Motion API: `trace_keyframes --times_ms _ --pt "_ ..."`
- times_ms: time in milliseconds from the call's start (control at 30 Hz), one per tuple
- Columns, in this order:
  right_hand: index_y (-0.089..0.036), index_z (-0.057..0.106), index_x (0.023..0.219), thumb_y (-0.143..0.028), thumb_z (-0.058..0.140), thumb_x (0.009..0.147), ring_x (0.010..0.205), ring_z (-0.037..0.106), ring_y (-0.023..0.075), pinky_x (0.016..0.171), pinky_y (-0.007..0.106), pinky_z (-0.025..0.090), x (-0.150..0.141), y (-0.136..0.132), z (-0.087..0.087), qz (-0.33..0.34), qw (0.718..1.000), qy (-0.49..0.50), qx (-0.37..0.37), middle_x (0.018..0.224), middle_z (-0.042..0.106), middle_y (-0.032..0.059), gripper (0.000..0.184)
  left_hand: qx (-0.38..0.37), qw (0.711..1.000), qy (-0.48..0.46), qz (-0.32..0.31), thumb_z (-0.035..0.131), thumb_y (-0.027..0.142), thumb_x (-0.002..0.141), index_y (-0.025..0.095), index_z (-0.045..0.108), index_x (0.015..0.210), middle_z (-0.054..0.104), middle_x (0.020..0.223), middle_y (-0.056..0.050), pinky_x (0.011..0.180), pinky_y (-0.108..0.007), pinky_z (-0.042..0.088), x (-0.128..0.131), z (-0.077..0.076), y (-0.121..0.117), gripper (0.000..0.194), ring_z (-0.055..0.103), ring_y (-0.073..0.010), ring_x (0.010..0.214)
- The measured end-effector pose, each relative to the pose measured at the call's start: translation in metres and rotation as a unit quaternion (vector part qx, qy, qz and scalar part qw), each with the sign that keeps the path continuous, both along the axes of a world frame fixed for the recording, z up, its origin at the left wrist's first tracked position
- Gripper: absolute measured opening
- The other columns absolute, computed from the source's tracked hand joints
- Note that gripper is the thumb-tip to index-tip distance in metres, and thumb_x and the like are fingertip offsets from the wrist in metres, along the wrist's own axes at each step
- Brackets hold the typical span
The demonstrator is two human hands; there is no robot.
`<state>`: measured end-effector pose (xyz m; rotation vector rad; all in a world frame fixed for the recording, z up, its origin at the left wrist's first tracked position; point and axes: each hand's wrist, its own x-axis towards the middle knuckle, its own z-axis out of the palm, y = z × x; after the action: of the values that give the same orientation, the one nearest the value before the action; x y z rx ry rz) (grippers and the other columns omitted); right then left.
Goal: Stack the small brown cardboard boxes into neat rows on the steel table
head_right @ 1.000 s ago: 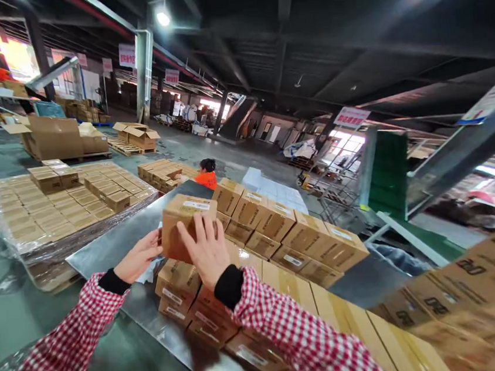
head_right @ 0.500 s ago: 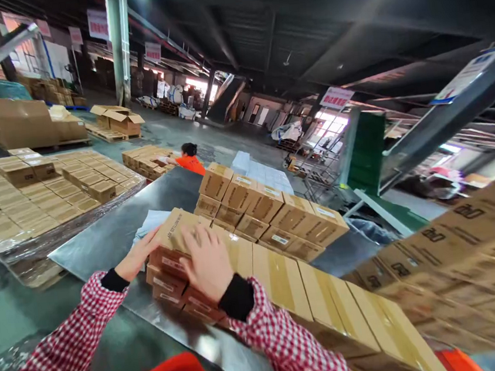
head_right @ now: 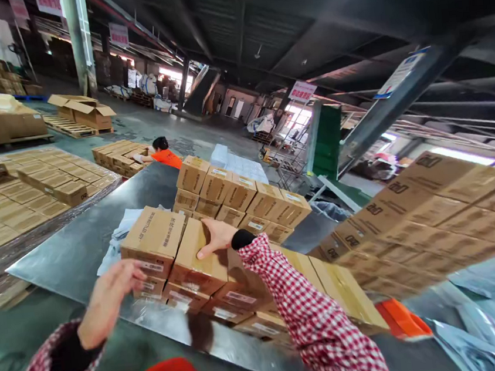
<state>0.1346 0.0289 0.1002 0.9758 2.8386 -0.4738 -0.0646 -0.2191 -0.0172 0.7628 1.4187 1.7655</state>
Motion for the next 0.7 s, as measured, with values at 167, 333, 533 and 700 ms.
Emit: trace_keyframes --times_ms 167,333,533,700 --pt "-0.009 0.069 0.117 -0.063 0.093 0.056 0.110 0.069 0.0384 0.100 0.056 0.056 -0.001 -0.036 0.018 -0.020 0.996 -0.019 0.080 0.119 0.072 0.0218 0.085 -0.054 0.936 -0.323 -0.129 0.097 0.065 0.052 0.030 0.064 0.123 0.058 0.151 -0.011 0.099 -0.048 0.058 0.093 -0.014 -0.010 0.086 0.059 -0.0349 0.135" --pt "-0.020 0.071 0.104 -0.078 0.074 0.073 0.127 0.063 0.0309 0.115 0.051 0.047 0.031 -0.043 0.051 0.127 0.981 0.134 -0.057 0.131 0.068 0.0145 0.066 0.015 0.928 -0.359 -0.103 0.095 0.065 0.056 0.039 0.056 0.136 0.056 0.154 -0.007 0.104 -0.048 0.055 0.120 0.007 -0.001 0.092 0.057 -0.0339 0.138" --pt "-0.015 0.015 0.166 -0.095 0.073 0.052 0.162 0.022 0.0372 0.133 0.056 0.018 0.051 -0.030 0.071 0.114 0.969 0.119 -0.185 0.175 0.014 0.0229 0.151 0.100 0.950 -0.288 -0.072 0.095 0.058 0.062 0.038 0.055 0.145 0.055 0.156 -0.008 0.110 -0.043 0.054 0.120 0.008 0.008 0.095 0.054 -0.0326 0.142" --pt "-0.009 0.026 0.164 -0.076 0.085 0.053 0.149 0.041 0.0464 0.126 0.064 0.032 0.036 -0.082 0.080 0.125 0.984 0.120 0.052 0.163 0.038 0.0283 0.142 0.095 0.941 -0.319 -0.055 0.098 0.051 0.061 0.025 0.075 0.110 0.071 0.127 -0.007 0.104 -0.038 0.055 0.120 -0.013 0.022 0.060 0.066 -0.0251 0.119"
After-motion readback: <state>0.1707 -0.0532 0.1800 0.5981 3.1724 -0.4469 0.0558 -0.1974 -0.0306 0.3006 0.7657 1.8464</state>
